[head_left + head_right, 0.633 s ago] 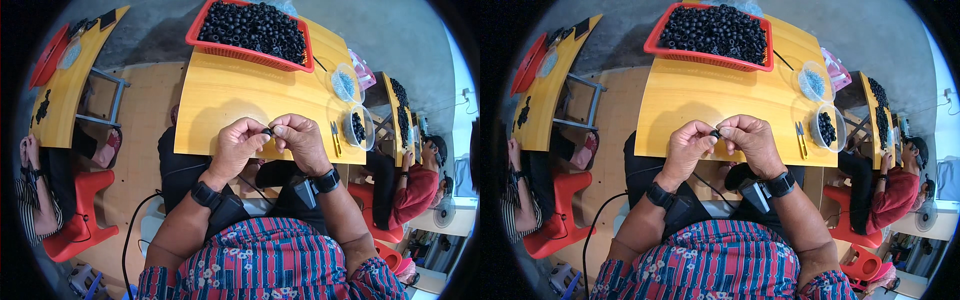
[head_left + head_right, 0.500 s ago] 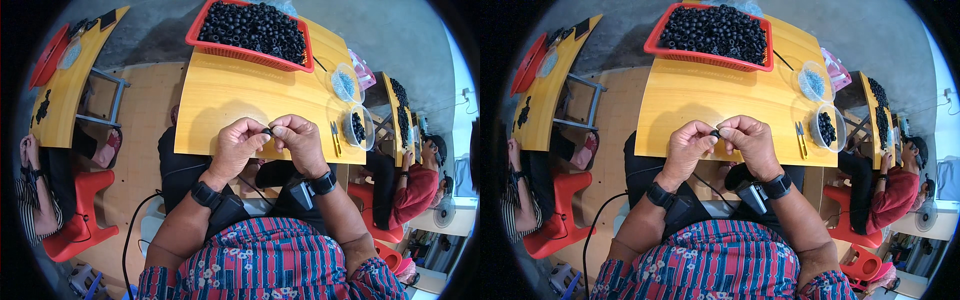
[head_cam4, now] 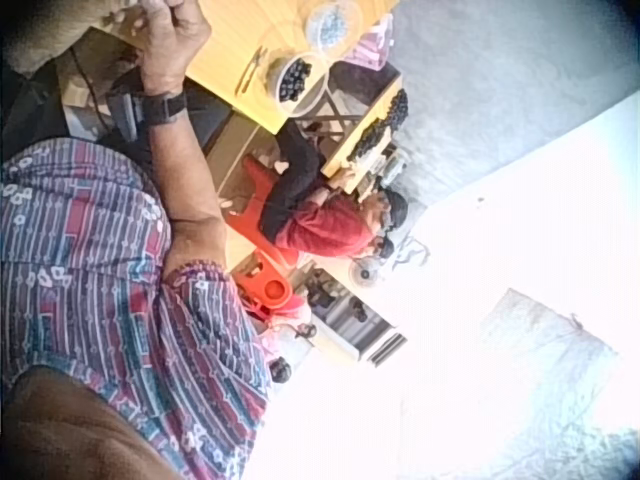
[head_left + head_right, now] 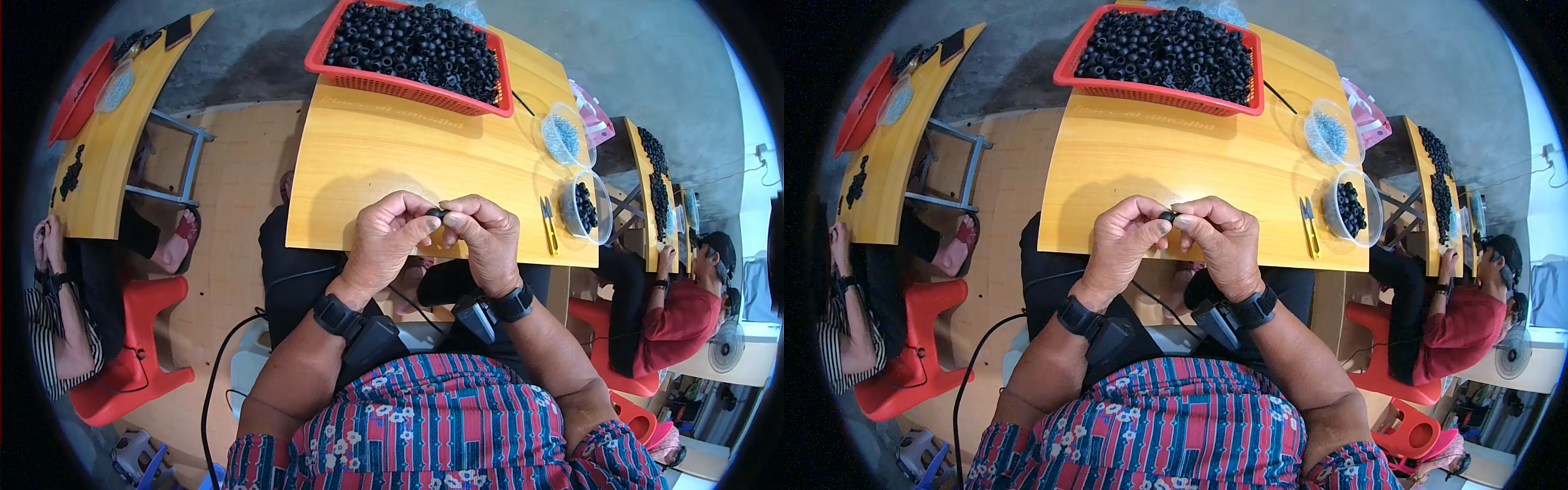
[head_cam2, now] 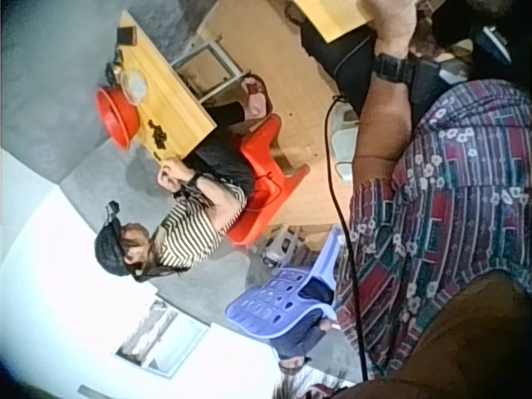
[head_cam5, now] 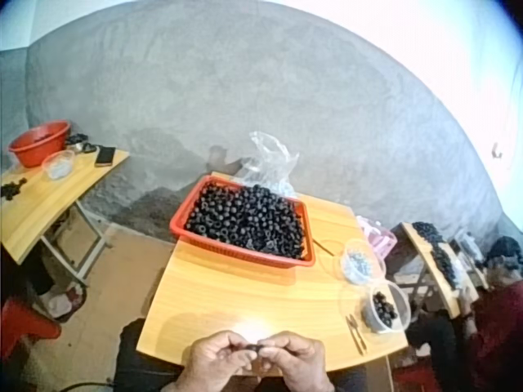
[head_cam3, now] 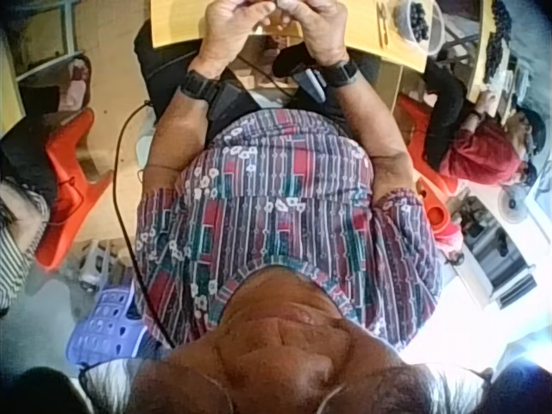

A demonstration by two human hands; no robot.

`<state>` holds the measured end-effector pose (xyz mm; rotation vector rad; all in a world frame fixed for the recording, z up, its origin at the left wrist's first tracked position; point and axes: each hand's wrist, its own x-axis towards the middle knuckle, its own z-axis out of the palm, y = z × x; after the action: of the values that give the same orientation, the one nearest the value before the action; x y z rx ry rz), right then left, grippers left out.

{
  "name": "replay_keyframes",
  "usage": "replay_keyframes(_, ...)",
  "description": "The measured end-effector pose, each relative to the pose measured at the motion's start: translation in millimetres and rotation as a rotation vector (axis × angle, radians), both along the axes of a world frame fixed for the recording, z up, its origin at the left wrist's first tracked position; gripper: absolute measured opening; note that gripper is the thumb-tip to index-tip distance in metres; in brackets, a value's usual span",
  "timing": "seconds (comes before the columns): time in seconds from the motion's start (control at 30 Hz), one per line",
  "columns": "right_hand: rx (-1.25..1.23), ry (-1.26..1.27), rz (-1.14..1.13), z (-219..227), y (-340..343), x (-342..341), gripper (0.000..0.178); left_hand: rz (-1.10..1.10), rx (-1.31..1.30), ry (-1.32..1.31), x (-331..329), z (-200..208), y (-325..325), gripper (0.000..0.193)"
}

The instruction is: Manually assembling small plastic components by inserting pins or connectors into black circular parts.

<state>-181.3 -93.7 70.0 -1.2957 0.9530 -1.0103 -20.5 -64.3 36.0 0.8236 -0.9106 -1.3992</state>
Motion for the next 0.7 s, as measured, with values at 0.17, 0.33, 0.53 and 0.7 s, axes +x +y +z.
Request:
replay_keyframes(0.17,-0.029,-0.023,-0.008,-2.0,1.9,-0.4,0.014,0.004,0.01,0.028,0.4,-0.5,-0.3,0.009)
replay_keyframes(0.33,0.041,-0.049,0.006,-0.6,-1.8,0.1,0.015,0.026,0.015,0.039,-1.4,-6.0,-1.5,0.01)
replay_keyframes(0.53,0.201,-0.145,0.019,0.5,-4.9,1.8,0.015,0.019,0.034,0.07,-0.9,-4.6,-1.2,0.012)
replay_keyframes(0.7,0.259,-0.195,-0.016,-0.4,-3.0,5.9,0.015,0.019,0.06,0.093,0.1,-2.4,-1.7,0.008)
